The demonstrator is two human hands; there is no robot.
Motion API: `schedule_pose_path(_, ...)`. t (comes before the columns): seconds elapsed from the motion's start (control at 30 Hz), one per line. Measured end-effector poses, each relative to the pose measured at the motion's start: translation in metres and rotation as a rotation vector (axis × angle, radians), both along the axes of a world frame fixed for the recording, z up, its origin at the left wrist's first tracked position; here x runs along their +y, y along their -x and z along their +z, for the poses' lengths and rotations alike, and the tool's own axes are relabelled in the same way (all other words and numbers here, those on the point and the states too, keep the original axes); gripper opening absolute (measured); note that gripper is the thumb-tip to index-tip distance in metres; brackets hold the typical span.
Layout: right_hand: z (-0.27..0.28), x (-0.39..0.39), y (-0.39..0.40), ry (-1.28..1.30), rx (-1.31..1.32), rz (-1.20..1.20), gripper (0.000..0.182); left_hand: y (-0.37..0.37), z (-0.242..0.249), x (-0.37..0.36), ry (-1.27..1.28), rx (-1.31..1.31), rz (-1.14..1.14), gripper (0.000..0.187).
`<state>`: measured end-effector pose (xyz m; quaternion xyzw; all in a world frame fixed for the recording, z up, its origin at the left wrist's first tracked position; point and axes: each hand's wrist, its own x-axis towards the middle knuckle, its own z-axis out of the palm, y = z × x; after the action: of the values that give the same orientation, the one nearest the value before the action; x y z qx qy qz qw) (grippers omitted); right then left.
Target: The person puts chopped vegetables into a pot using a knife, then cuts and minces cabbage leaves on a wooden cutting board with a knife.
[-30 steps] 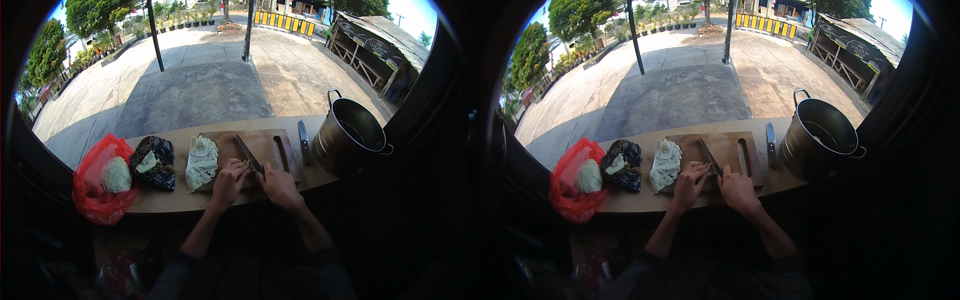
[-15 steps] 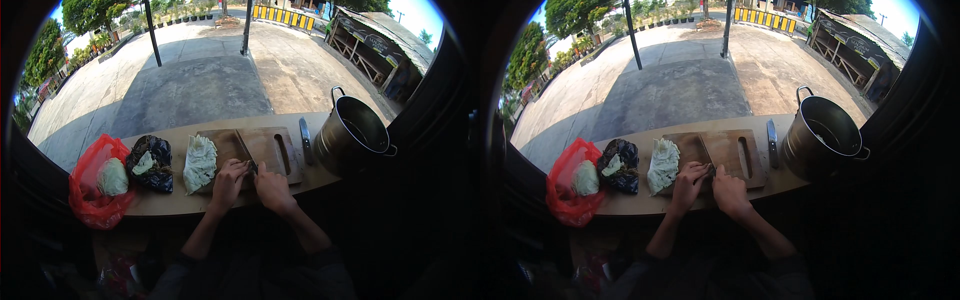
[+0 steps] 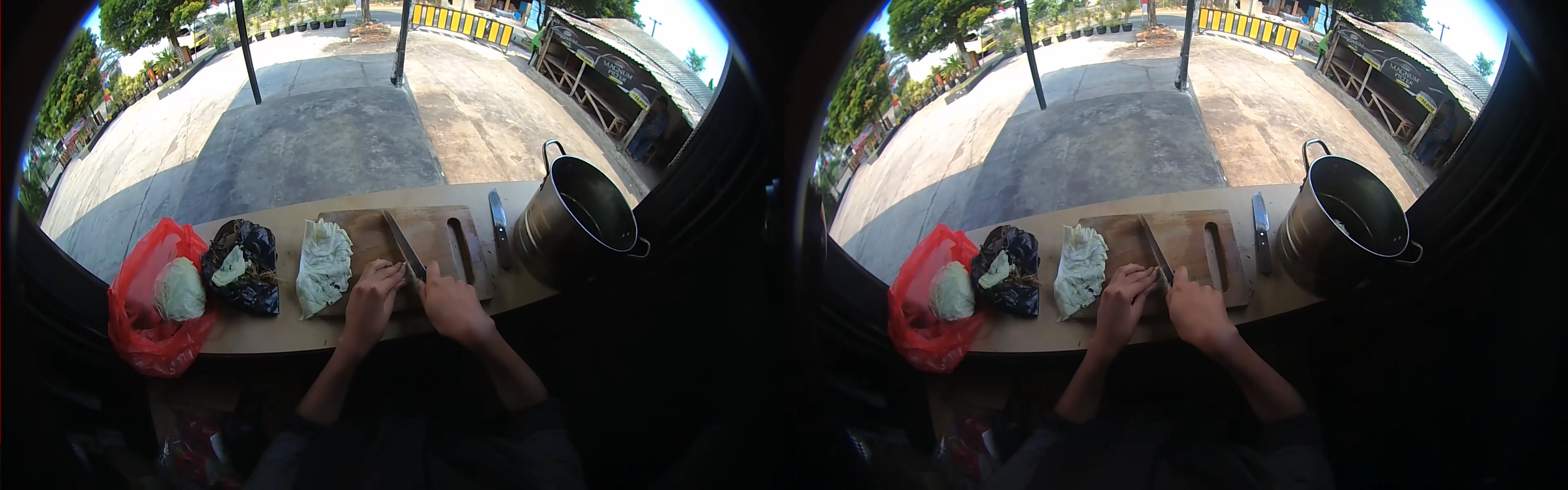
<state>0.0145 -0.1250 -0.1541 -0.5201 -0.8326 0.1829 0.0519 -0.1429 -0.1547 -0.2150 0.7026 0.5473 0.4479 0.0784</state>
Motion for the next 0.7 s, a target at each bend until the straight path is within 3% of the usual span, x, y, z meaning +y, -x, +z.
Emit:
schedule_pose_path(0.2,0.001,-0.020,0.016,0.077,-0.056,-0.066,0.023,0.000,-0.001,0.001,0.011,-0.017,0.004,0.033)
schedule_pose_path(0.4,0.009,-0.009,-0.003,0.007,0.017,0.054,0.029,0.000,-0.002,0.002,0.009,-0.027,0.009,0.033)
schedule_pose_path(0.53,-0.003,-0.022,0.016,0.072,-0.059,-0.074,0.022,-0.001,-0.002,0.002,0.009,-0.020,0.017,0.032)
schedule_pose_path(0.7,0.004,0.002,0.002,0.037,-0.003,0.048,0.028,0.002,-0.002,0.001,0.004,-0.008,0.003,0.032)
